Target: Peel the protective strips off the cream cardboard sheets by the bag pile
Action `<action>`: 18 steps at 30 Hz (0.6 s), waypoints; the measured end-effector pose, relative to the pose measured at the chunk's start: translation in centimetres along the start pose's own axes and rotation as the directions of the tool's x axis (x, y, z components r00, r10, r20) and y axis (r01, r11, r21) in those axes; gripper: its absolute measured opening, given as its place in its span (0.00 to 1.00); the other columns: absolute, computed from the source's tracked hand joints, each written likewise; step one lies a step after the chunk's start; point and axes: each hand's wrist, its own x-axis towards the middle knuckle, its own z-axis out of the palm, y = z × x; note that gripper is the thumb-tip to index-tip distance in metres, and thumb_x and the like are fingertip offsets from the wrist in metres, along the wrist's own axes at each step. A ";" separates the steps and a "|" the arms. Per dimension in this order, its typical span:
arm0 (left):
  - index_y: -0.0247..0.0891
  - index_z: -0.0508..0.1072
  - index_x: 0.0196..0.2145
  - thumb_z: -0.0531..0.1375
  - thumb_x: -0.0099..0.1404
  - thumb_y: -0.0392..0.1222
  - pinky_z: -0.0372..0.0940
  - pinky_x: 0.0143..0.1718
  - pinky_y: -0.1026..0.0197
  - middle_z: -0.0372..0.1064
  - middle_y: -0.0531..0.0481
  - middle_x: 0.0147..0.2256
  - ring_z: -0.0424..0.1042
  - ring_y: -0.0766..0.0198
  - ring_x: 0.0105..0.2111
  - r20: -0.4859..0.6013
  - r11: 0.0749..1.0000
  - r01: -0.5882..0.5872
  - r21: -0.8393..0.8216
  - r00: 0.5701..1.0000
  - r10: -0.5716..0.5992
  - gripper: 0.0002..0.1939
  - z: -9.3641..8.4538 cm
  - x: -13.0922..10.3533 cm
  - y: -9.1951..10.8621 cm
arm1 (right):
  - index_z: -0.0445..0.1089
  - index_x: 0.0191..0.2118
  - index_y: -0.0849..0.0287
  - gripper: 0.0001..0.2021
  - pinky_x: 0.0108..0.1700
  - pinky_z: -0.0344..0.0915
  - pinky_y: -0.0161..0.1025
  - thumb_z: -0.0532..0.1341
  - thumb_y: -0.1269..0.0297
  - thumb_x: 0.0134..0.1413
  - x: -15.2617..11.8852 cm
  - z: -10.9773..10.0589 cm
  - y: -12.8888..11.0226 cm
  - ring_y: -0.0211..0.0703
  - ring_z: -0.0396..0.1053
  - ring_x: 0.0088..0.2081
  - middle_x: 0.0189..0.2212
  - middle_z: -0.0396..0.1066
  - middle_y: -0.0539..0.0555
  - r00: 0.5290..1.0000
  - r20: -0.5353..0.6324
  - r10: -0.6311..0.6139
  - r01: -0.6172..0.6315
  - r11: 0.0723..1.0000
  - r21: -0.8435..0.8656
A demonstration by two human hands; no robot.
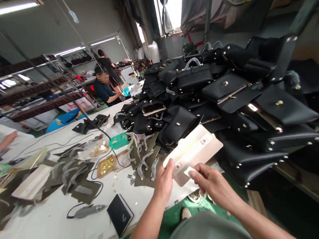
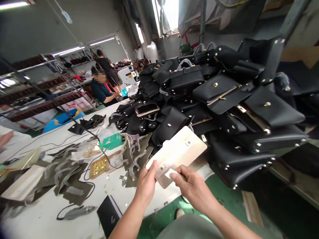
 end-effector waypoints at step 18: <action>0.40 0.78 0.53 0.66 0.67 0.49 0.68 0.59 0.51 0.78 0.42 0.53 0.75 0.50 0.54 0.387 0.997 -0.044 0.069 0.922 0.014 0.20 11.7 -5.6 -0.6 | 0.64 0.25 0.56 0.18 0.28 0.55 0.36 0.60 0.50 0.62 -5.4 -6.4 1.5 0.38 0.58 0.25 0.21 0.60 0.45 0.915 -0.401 -0.046 0.010 0.996 -0.093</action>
